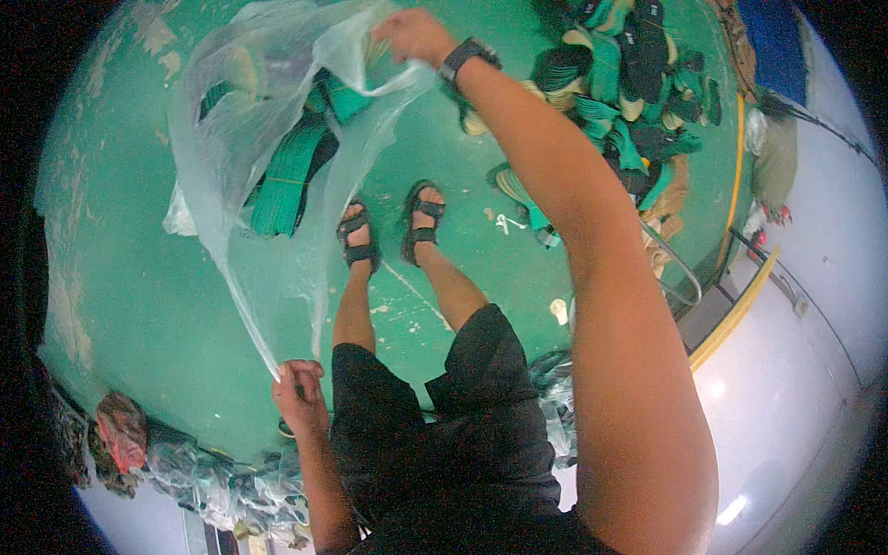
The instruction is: The person picks up green and black shoe soles from a large pile on the factory floor and places them into a clear plastic bag by hand.
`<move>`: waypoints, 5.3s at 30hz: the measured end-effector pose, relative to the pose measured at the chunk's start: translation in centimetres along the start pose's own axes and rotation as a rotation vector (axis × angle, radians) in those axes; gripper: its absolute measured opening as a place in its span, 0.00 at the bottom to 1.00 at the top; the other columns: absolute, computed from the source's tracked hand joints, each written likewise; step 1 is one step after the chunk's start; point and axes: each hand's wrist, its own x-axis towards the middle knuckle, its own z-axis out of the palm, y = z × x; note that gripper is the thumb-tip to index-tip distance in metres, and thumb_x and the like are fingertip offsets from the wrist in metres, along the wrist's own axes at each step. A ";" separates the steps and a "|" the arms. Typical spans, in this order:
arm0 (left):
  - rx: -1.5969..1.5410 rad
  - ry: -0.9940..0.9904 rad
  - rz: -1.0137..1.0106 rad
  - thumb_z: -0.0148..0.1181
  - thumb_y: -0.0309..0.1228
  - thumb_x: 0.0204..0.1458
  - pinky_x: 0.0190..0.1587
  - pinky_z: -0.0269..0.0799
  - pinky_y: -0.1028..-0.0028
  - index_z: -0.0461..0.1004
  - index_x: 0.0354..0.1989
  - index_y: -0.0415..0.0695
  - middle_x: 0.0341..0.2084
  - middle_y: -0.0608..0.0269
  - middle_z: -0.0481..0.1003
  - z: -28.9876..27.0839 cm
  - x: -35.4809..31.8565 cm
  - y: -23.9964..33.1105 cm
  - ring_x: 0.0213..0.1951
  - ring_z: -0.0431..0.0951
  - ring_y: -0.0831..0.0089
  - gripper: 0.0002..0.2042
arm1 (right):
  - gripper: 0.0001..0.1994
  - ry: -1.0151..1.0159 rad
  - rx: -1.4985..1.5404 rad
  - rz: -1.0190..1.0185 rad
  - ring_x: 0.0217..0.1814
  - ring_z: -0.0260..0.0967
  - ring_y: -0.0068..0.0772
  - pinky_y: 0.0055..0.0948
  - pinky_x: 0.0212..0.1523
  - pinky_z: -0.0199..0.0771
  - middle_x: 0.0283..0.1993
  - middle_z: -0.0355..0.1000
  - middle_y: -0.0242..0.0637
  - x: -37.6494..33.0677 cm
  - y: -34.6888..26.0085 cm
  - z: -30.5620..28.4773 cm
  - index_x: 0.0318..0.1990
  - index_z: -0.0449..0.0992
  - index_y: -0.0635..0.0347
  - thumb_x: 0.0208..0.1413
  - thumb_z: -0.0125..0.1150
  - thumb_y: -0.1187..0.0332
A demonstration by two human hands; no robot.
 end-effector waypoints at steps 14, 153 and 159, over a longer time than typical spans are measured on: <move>-0.120 0.067 0.126 0.46 0.34 0.59 0.29 0.58 0.76 0.69 0.32 0.35 0.08 0.73 0.52 6.8 -3.0 -4.1 0.14 0.52 0.82 0.13 | 0.39 0.610 -1.020 -0.210 0.64 0.51 0.48 0.47 0.59 0.51 0.58 0.58 0.47 -7.5 5.9 0.2 0.58 0.60 0.58 0.37 0.70 0.56; -0.048 -0.073 -0.011 0.30 0.54 0.61 0.25 0.57 0.78 0.45 0.66 0.43 0.07 0.73 0.54 9.3 -10.5 -19.2 0.14 0.53 0.81 0.32 | 0.26 0.099 0.994 0.418 0.53 0.64 0.29 0.27 0.57 0.60 0.51 0.68 0.38 -43.9 3.4 3.1 0.54 0.64 0.67 0.52 0.60 0.60; -0.045 -0.079 0.026 0.27 0.53 0.61 0.27 0.59 0.79 0.44 0.66 0.42 0.08 0.72 0.56 7.1 -9.8 -19.6 0.15 0.55 0.79 0.32 | 0.28 -0.075 1.047 0.378 0.52 0.65 0.28 0.27 0.53 0.64 0.52 0.68 0.38 -36.6 3.6 9.1 0.54 0.65 0.72 0.55 0.55 0.55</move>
